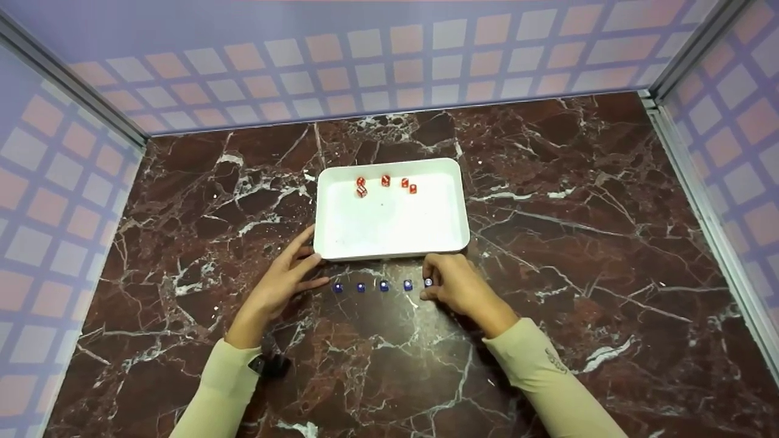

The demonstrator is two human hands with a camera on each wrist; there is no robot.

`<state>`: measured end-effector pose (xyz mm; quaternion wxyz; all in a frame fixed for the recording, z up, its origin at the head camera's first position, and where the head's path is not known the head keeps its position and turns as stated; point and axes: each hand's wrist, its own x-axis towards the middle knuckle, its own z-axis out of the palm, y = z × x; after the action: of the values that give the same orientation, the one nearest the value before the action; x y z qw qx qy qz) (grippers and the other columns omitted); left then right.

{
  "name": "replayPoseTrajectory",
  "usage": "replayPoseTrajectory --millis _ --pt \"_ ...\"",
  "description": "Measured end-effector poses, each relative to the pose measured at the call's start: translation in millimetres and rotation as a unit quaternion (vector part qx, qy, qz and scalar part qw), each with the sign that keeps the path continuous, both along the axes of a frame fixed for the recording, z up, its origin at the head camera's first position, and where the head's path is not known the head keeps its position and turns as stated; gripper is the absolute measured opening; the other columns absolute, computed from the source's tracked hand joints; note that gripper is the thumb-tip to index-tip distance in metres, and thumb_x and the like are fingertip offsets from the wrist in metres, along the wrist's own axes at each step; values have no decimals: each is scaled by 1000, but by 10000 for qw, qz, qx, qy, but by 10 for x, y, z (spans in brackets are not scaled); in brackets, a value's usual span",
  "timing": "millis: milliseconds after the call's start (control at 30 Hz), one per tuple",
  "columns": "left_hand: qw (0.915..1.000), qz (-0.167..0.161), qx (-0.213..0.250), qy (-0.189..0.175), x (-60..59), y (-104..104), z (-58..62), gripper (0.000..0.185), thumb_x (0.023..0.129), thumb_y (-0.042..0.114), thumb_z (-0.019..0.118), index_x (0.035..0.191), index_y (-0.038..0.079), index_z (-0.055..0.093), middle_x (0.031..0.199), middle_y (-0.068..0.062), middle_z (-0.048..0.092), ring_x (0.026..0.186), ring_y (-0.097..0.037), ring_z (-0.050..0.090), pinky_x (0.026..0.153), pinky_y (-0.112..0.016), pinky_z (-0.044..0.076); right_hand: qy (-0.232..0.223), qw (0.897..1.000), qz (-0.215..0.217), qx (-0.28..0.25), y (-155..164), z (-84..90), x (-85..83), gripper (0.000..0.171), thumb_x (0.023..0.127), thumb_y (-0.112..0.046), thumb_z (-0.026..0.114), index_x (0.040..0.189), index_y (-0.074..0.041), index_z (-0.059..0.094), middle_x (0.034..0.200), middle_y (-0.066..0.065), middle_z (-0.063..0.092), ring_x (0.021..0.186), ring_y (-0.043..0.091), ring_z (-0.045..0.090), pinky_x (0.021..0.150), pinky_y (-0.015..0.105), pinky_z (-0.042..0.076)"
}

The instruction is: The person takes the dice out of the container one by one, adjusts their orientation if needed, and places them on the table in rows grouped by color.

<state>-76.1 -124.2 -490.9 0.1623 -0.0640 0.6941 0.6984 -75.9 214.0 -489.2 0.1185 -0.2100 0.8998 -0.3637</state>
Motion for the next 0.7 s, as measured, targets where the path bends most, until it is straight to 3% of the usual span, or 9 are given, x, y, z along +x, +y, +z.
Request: replayPoseTrajectory --millis 233,467,700 --pt "9999 -21 -76 90 6 -45 10 68 108 7 56 170 19 29 141 -26 39 120 -33 54 97 -42 68 -14 9999 147 -60 -31 21 -27 29 81 -11 92 96 -4 68 73 -2 65 64 7 56 56 22 54" --pt "10000 5 -31 76 -19 -24 38 67 109 7 57 169 19 30 140 -25 40 118 -32 54 95 -41 68 252 9993 264 -50 -46 74 -27 33 81 -13 93 104 -3 72 76 0 67 66 6 58 59 25 58" --pt "10000 -15 -9 17 -12 -2 31 67 108 6 57 169 19 30 139 -25 41 116 -31 55 94 -41 69 227 9992 305 127 -55 172 -32 35 82 -19 93 105 -4 72 74 -6 66 65 4 58 59 24 57"
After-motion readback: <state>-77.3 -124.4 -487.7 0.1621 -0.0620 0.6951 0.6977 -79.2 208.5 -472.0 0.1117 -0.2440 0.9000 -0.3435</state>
